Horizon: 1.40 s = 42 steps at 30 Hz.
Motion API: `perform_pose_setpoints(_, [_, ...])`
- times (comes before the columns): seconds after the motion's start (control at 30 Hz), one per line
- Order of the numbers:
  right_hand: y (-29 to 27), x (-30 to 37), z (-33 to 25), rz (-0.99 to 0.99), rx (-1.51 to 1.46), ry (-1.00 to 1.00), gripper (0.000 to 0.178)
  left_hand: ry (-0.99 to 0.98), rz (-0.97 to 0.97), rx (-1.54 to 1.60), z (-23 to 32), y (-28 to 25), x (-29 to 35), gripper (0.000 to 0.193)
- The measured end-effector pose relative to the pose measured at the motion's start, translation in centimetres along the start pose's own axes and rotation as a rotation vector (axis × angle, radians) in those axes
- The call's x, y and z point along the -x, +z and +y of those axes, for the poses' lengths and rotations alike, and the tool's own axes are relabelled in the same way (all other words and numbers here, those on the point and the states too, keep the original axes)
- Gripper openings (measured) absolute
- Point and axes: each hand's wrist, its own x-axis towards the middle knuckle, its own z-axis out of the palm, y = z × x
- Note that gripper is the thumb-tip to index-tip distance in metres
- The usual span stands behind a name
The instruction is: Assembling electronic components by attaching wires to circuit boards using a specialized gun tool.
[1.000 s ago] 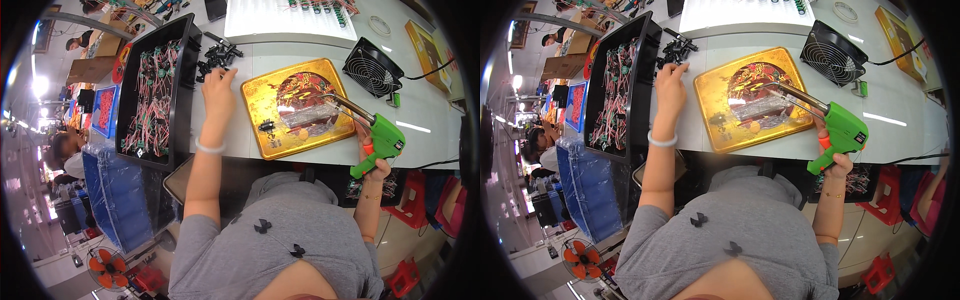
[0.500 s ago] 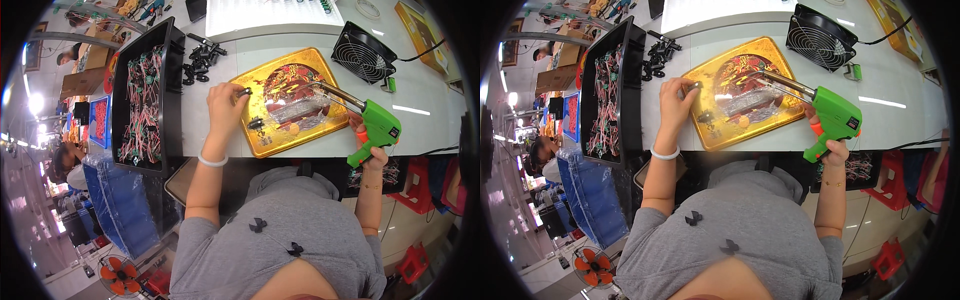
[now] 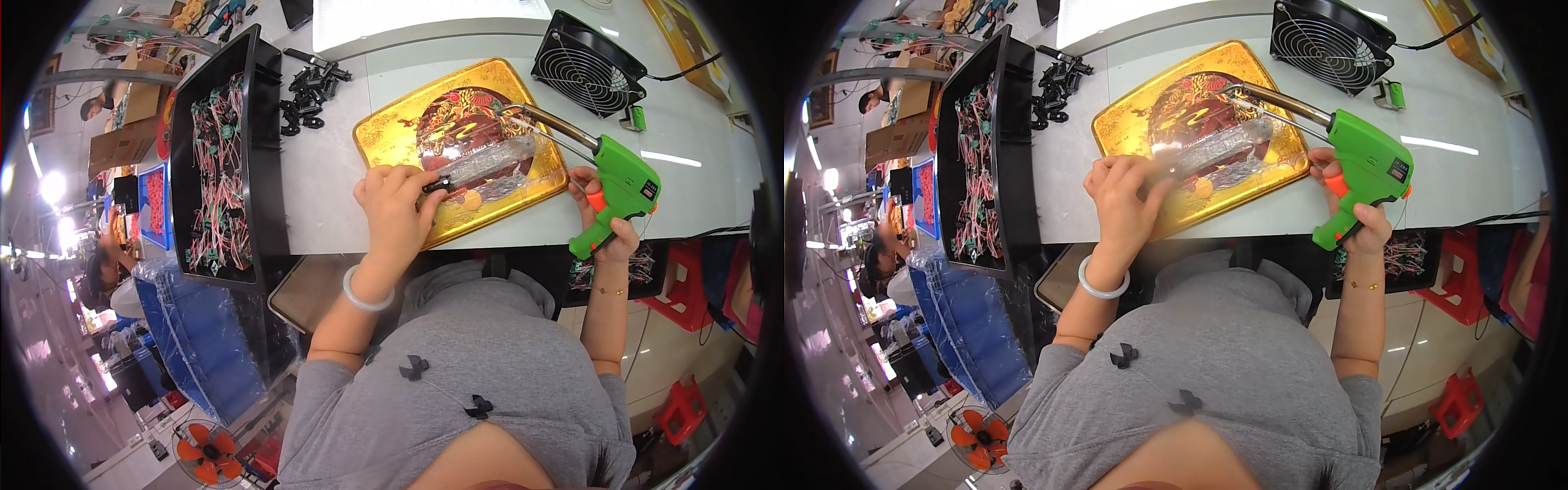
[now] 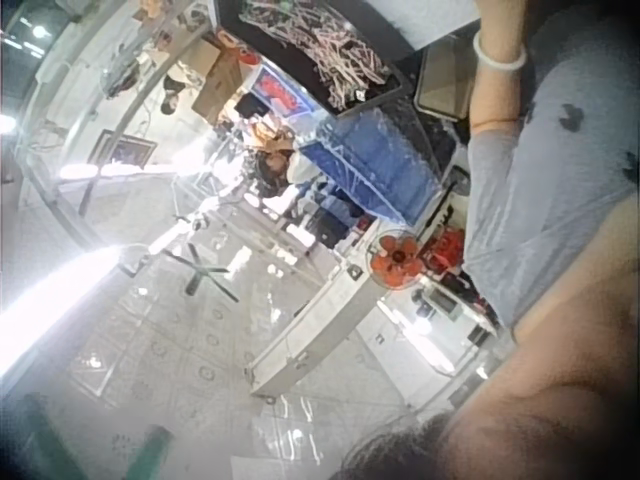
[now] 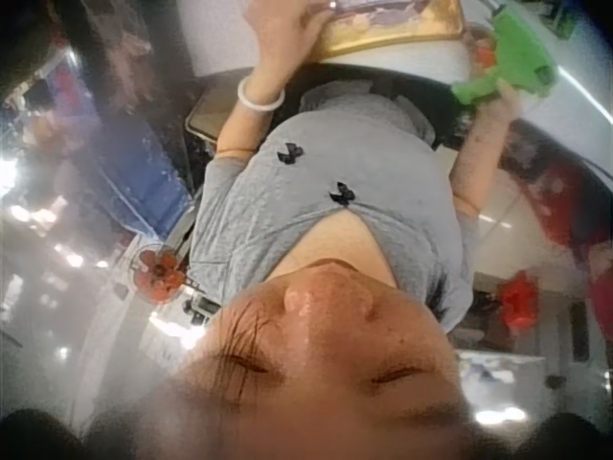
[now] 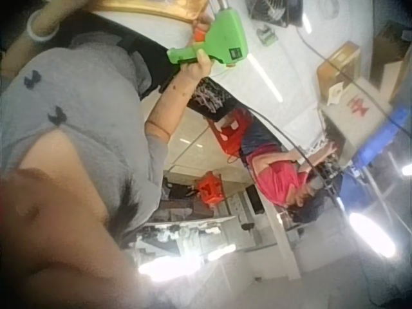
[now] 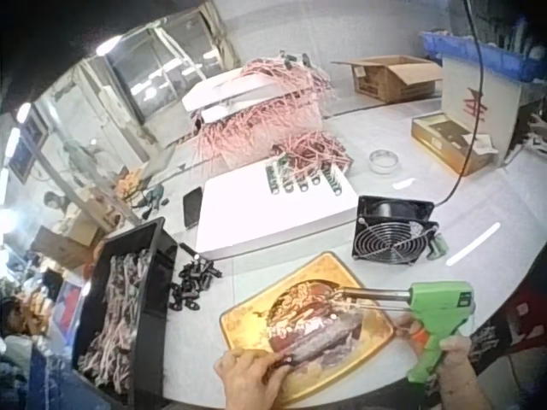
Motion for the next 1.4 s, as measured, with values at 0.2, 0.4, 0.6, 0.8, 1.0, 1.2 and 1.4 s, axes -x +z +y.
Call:
perform_pose_setpoints(0.2, [-0.3,0.1,0.2,0.010,-0.016,-0.003,0.052,-0.028,0.004,0.000,-0.4,0.5,0.2,0.022])
perform_pose_setpoints(0.4, [-0.2,0.0,0.3,0.006,0.006,0.002,0.053,-0.057,-0.027,-0.027,-0.4,0.6,0.1,0.023])
perform_pose_setpoints(0.6, [-0.4,0.1,0.3,0.014,-0.023,-0.013,0.054,-0.063,0.112,-0.001,-3.4,-0.8,-1.8,0.021])
perform_pose_setpoints(0.8, [-0.7,0.2,0.2,-0.015,-0.038,-0.014,0.052,-0.130,0.040,-0.541,-13.0,-2.8,-5.2,0.017])
perform_pose_setpoints(1.0, [-0.6,0.3,0.3,0.021,-0.061,-0.001,0.052,-0.209,0.011,-0.371,-13.4,-1.5,-4.3,0.013])
perform_pose_setpoints(1.2, [-1.1,0.3,0.4,-0.028,-0.074,0.002,0.054,-0.240,0.077,-0.386,-12.5,-1.5,-4.3,0.017])
perform_pose_setpoints(1.4, [-0.8,0.5,0.2,-0.013,-0.073,-0.005,0.052,-0.253,0.002,-0.171,-13.7,-2.0,-4.7,0.020])
